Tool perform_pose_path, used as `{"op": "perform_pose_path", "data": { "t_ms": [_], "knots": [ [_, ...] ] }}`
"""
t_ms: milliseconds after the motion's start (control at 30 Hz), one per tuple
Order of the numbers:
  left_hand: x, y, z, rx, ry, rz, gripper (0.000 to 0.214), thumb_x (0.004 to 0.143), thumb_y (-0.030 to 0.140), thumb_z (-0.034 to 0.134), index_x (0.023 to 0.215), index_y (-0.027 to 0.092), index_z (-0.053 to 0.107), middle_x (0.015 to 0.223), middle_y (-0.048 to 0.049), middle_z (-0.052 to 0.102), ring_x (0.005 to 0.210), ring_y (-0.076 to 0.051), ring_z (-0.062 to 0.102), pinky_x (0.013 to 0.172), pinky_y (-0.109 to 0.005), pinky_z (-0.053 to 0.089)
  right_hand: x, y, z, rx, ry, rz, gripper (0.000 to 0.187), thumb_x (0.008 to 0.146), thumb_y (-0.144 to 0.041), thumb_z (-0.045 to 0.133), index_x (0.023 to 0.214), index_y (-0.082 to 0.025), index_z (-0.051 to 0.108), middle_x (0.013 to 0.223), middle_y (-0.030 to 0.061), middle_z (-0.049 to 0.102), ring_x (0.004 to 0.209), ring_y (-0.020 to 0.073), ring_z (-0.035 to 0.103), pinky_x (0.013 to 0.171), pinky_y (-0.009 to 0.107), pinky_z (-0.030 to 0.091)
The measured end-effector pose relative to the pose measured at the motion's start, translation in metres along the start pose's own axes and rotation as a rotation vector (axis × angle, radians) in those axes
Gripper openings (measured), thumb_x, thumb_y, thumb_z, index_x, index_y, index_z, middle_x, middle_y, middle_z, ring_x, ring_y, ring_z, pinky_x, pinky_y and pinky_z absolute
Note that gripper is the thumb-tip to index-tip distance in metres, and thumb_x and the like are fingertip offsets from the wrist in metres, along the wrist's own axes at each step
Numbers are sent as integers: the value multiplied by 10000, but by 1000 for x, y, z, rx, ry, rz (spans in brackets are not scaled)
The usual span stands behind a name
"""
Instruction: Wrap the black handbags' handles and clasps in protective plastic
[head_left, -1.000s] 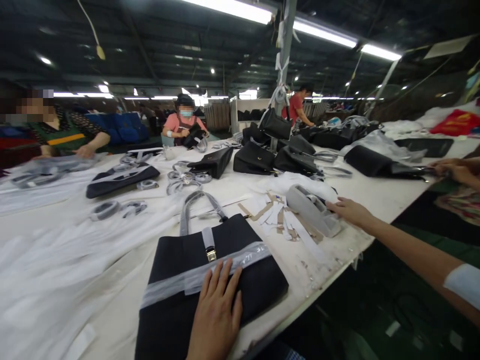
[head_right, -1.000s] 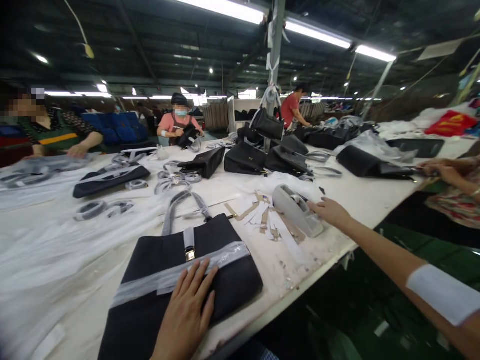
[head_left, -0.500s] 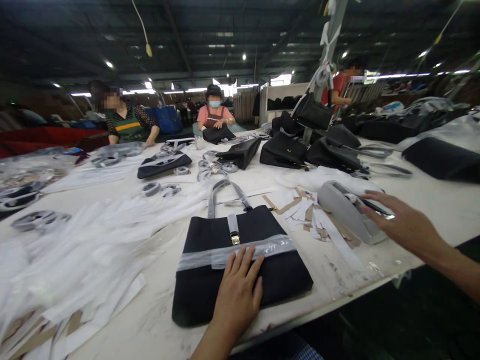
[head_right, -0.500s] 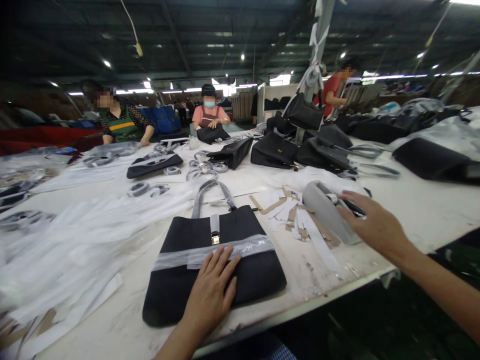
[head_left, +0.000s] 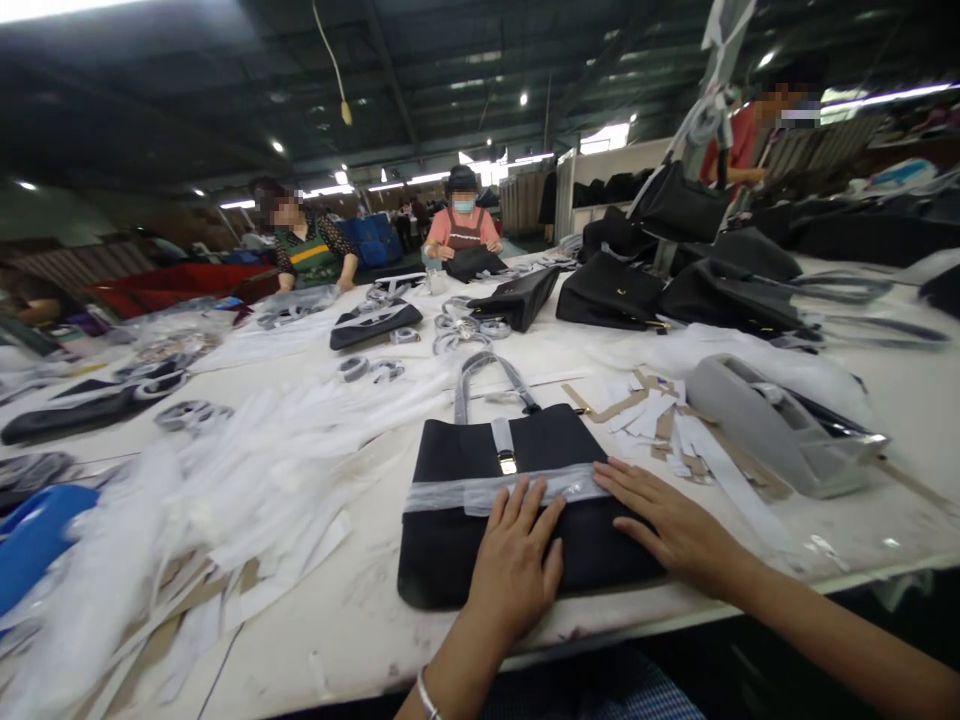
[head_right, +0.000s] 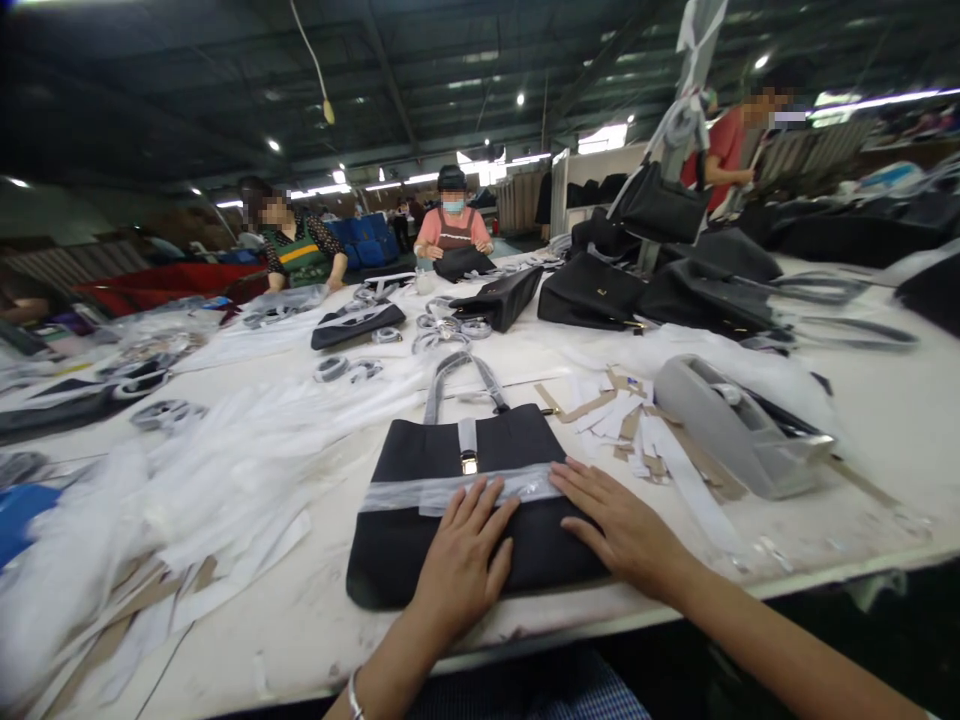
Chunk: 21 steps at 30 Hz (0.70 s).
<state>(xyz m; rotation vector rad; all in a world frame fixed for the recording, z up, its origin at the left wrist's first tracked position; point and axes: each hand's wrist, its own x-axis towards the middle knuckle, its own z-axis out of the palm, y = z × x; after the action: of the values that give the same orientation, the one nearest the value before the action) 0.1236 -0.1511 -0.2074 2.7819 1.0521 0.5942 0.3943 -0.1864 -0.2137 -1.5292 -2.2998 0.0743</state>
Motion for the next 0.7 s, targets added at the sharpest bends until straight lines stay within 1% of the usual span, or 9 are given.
{"op": "perform_pose_path", "data": {
  "t_ms": [67,133,200,233,333,400,500,600,700],
  "knots": [
    [0,1,-1,-8,3,-11,497,964,321,466,1457,288,413,1575,-29,349,1468,-262,270,1198,-521,265,2,4,-8,-5,14,-4,451,986,-360,461,1429,-281,483,1471,43,491,1378,264,422,1150,541,342],
    [-1,1,-2,-16,7,-16,501,960,320,472,1457,286,413,1572,-30,354,1465,-260,275,1202,-513,258,5,2,-15,-28,76,-10,385,984,-332,460,1351,-300,570,1395,34,575,1320,275,497,1148,573,317],
    [-2,2,-3,-23,6,-20,505,960,326,471,1459,289,407,1571,-25,356,1464,-256,278,1206,-506,249,11,-5,-19,-53,144,-27,354,980,-316,466,1301,-297,615,1348,32,616,1302,280,516,1159,571,292],
    [-2,3,-3,-26,4,-24,505,961,331,468,1460,290,406,1571,-23,357,1464,-254,278,1207,-504,245,14,-9,-19,-63,152,-45,361,978,-321,472,1310,-289,608,1362,34,604,1319,283,497,1166,563,284],
    [-1,4,-5,-29,-1,-32,496,965,349,461,1454,281,414,1568,-32,364,1464,-258,278,1208,-505,237,21,-17,-10,-77,81,-119,472,965,-394,502,1413,-249,509,1459,64,505,1371,298,428,1154,552,319],
    [-1,2,-6,-26,-8,-20,488,964,362,469,1442,267,433,1562,-46,374,1460,-258,289,1205,-500,248,24,-17,-1,-78,20,-138,550,956,-449,506,1454,-222,452,1494,87,454,1384,303,407,1130,555,357],
    [-5,-4,-11,-13,-13,20,465,957,359,498,1409,250,474,1547,-61,399,1447,-243,322,1195,-473,287,24,-9,9,-71,-37,-115,545,974,-465,463,1464,-228,434,1512,80,426,1397,285,390,1130,548,363],
    [-18,-12,-24,2,-3,11,434,944,302,529,1373,245,513,1518,-62,444,1428,-231,361,1187,-465,310,23,0,12,-46,-40,-112,512,983,-457,438,1459,-269,442,1507,55,438,1396,276,393,1137,550,351],
    [-43,-19,-52,-47,-2,-65,385,939,245,535,1322,249,565,1468,-54,510,1392,-218,423,1183,-451,324,21,10,13,-3,-7,-146,504,957,-468,468,1443,-335,461,1474,32,486,1365,303,434,1128,594,338]
  ]
}}
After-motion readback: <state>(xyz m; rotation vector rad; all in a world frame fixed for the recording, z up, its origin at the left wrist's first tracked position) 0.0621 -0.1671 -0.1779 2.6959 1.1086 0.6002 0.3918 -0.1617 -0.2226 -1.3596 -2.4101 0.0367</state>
